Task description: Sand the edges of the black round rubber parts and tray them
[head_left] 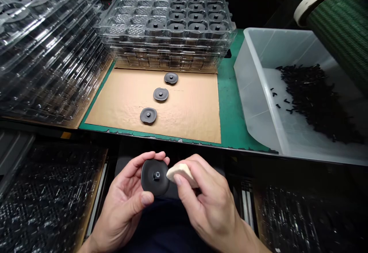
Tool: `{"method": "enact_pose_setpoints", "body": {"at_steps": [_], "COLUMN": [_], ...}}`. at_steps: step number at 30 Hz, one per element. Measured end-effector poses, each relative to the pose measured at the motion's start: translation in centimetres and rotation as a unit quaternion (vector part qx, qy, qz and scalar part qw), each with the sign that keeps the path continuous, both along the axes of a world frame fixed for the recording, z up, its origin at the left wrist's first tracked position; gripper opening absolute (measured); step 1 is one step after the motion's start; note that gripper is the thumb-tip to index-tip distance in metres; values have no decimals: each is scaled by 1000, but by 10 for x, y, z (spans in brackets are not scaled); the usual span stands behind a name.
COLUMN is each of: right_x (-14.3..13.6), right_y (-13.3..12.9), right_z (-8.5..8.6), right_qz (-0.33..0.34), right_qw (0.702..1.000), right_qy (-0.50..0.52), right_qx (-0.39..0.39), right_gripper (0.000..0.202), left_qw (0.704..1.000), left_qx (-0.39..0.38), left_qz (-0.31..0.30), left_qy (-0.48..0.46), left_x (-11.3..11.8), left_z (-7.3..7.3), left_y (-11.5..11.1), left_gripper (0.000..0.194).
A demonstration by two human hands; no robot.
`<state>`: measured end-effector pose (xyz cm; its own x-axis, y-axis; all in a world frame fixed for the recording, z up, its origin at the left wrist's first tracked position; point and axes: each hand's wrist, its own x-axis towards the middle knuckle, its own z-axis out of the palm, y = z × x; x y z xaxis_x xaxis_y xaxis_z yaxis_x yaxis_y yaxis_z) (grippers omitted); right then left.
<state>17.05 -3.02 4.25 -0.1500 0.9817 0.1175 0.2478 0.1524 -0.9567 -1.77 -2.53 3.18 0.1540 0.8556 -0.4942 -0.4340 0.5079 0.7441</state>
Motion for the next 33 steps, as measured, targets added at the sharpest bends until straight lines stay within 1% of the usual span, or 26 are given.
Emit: {"method": "enact_pose_setpoints", "body": {"at_steps": [3, 5, 7, 9, 12, 15, 17, 19, 21, 24, 25, 28, 31, 33], "right_x": [-1, 0, 4, 7, 10, 8, 6, 4, 4, 5, 5, 6, 7, 8], "right_y": [0, 3, 9, 14, 14, 7, 3, 1, 2, 5, 5, 5, 6, 7], "right_z": [-1, -5, -14, -23, -28, -20, -12, -6, -2, 1, 1, 2, 3, 3], "right_qz": [10, 11, -21, -54, -74, -55, -31, 3, 31, 23, 22, 50, 26, 45], "right_qw": [1000, 1000, 999, 997, 997, 996, 996, 996, 997, 999, 999, 998, 998, 997], "right_qy": [13, 4, -28, -44, -5, 33, 49, 53, 35, -10, -17, -30, -61, -61], "right_qx": [-11, 1, 20, 17, -18, -55, -73, -77, -59, -21, -21, -35, -19, -33], "right_gripper": [24, 25, 23, 21, 18, 18, 17, 15, 16, 17, 18, 19, 19, 19], "left_qw": [1000, 1000, 1000, 1000, 999, 998, 999, 999, 999, 999, 999, 999, 999, 999], "left_qx": [-2, -5, -13, -23, -17, 0, 1, 9, 17, 17, 14, 10, -3, -17], "left_qz": [-1, 0, 3, 2, -2, 5, 3, -7, -16, -20, -22, -28, -25, -22], "left_qy": [-1, 0, -3, -16, -47, -56, -48, -38, -30, -24, -25, -36, -40, -44], "left_x": [0, 0, 0, -1, -3, -4, -4, -5, -6, -8, -9, -10, -10, -10], "left_z": [0, 0, -1, -2, -6, -9, -10, -11, -12, -16, -17, -18, -17, -15], "left_y": [-1, -1, -1, 1, 4, 6, 6, 5, 3, 0, -1, -3, -3, -3], "left_gripper": [60, 62, 63, 64, 59, 52, 53, 56, 58, 60, 60, 64, 64, 62]}}
